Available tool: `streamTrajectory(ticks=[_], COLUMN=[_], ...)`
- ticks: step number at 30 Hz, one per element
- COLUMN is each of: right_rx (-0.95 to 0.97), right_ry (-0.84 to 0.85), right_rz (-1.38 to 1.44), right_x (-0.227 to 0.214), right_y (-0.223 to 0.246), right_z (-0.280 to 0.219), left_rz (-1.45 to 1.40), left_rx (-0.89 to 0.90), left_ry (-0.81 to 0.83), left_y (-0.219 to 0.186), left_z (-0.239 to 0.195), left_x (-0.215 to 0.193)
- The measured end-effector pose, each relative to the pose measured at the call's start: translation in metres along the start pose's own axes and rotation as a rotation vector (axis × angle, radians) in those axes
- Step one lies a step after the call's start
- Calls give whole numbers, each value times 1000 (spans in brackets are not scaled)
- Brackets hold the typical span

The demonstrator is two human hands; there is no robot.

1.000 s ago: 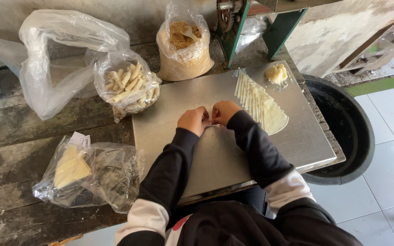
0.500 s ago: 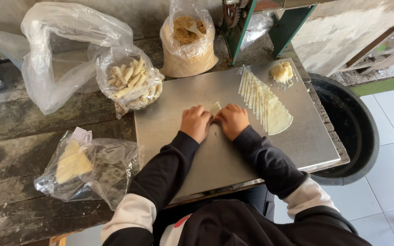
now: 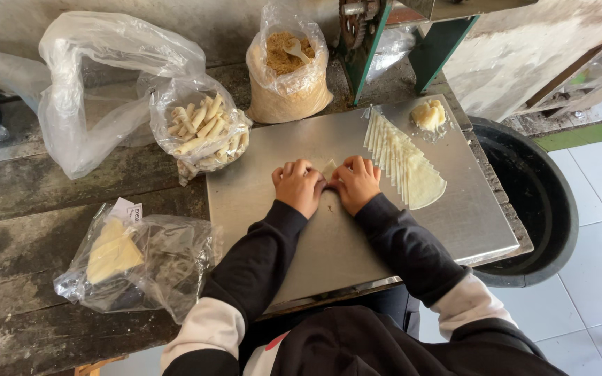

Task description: The person folds thin translucent wrappers into cones, scoops a granular filling into each, and seals them by hand. The finished pieces are placed into a plastic bag on the table.

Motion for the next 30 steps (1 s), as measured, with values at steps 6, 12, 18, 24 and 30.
streamTrajectory(ticks=[6,12,18,24,30], right_rx=[310,20,44,251,261], right_ry=[59,119,-19,46,-32], right_rz=[44,103,37,-8,-147], right_x=[13,0,3,-1,34], right_y=[-12,-6,-3,-7,-15], right_z=[10,6,7,-16,20], left_rz=[-1,-82,-49,-3,123], left_rx=[-545,-110,-60,-442,-440], left_ry=[199,-18,-93,173,60], left_y=[23,7,-3,-6,10], left_z=[8,-7,0,-22,6], left_x=[24,4,-5,5,42])
Point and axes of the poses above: each hand's wrist, its own z-axis towards the middle knuckle, its own x-axis out of the palm, y = z × x, the point moved 5 cm from there along z, towards the middle knuckle, and after that the axes turned 14 degrees about -y, right-handed, at the moved point
